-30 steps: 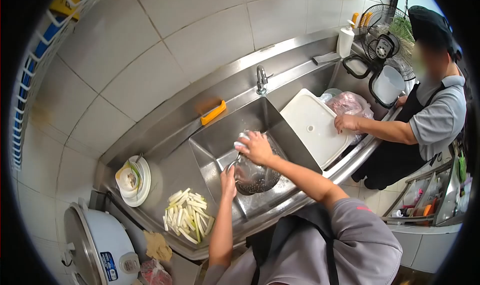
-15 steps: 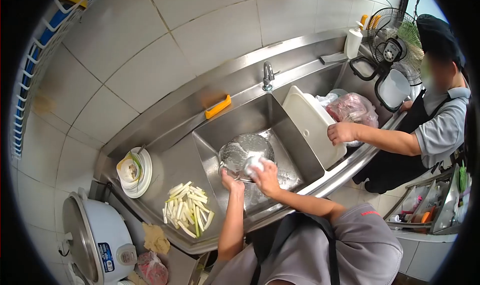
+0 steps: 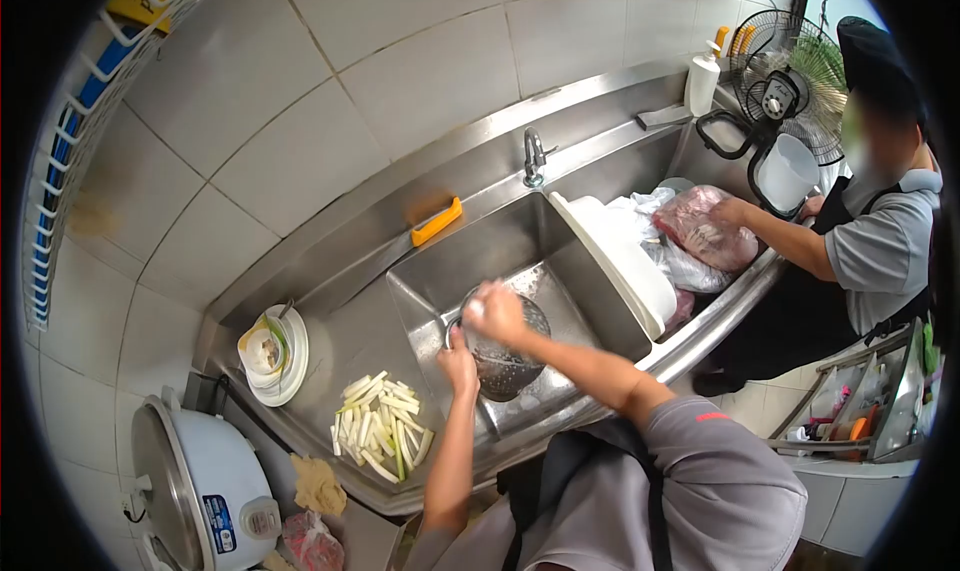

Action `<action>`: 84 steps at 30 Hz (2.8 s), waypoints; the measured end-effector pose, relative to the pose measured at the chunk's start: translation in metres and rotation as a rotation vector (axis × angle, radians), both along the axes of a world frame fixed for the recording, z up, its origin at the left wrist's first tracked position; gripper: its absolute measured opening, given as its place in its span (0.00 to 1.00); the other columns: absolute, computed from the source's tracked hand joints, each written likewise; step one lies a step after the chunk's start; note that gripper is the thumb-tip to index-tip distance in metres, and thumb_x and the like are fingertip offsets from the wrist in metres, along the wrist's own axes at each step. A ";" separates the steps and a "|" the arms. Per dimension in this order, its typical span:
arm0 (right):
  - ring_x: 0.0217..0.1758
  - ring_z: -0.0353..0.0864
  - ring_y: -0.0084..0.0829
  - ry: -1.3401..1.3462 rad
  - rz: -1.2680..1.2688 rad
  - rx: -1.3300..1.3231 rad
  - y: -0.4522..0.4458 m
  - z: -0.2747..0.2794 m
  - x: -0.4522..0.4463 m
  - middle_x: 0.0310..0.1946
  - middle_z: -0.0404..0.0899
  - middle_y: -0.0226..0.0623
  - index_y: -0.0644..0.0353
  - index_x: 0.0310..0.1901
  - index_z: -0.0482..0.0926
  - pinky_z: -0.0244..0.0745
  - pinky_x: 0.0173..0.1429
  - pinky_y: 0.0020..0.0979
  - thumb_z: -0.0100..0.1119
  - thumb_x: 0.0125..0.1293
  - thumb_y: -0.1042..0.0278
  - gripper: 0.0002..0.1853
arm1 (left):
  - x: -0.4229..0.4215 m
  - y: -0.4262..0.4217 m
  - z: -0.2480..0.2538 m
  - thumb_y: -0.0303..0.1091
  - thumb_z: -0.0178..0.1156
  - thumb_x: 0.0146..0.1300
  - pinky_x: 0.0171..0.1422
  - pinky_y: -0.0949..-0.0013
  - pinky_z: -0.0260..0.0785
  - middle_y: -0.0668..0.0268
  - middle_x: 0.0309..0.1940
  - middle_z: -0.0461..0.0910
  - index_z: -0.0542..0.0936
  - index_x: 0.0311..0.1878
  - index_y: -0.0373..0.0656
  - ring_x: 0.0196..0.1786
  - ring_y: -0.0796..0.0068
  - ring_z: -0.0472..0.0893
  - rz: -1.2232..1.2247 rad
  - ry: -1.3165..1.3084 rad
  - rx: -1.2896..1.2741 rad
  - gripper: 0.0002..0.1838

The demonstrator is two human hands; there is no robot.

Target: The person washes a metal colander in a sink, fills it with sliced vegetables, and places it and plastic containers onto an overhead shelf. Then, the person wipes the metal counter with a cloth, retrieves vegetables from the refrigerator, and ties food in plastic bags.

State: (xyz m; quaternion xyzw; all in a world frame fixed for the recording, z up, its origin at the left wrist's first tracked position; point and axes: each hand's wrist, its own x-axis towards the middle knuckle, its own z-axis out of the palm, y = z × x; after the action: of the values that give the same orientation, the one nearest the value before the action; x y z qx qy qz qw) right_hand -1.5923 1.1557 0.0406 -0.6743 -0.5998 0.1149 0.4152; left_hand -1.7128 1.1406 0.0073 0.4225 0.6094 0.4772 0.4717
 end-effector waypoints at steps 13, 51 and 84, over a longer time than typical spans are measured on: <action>0.51 0.65 0.52 0.251 -0.103 -0.235 -0.054 -0.076 0.031 0.50 0.63 0.55 0.64 0.53 0.63 0.61 0.54 0.44 0.50 0.58 0.59 0.24 | -0.032 0.032 -0.063 0.39 0.44 0.66 0.43 0.68 0.69 0.60 0.36 0.76 0.72 0.42 0.30 0.37 0.69 0.76 0.260 -0.423 -0.148 0.18; 0.33 0.77 0.26 0.183 0.232 -0.516 0.142 0.101 0.243 0.31 0.80 0.38 0.62 0.42 0.78 0.72 0.38 0.27 0.45 0.53 0.72 0.16 | 0.189 0.080 -0.086 0.37 0.59 0.52 0.58 0.66 0.58 0.50 0.48 0.68 0.53 0.56 0.28 0.53 0.57 0.68 -0.090 0.094 -0.169 0.35; 0.18 0.67 0.20 0.455 -0.119 -0.656 0.023 -0.050 0.167 0.15 0.70 0.29 0.63 0.22 0.74 0.62 0.22 0.25 0.56 0.56 0.65 0.11 | 0.196 0.081 -0.066 0.30 0.48 0.57 0.34 0.71 0.64 0.65 0.33 0.73 0.69 0.44 0.43 0.34 0.74 0.71 -0.341 -0.842 -0.554 0.11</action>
State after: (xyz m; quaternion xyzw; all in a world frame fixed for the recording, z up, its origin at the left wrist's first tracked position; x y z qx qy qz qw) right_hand -1.4250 1.1785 -0.0095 -0.7619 -0.3840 0.4224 0.3059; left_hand -1.5172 1.2212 -0.0588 0.1470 0.3933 0.3430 0.8403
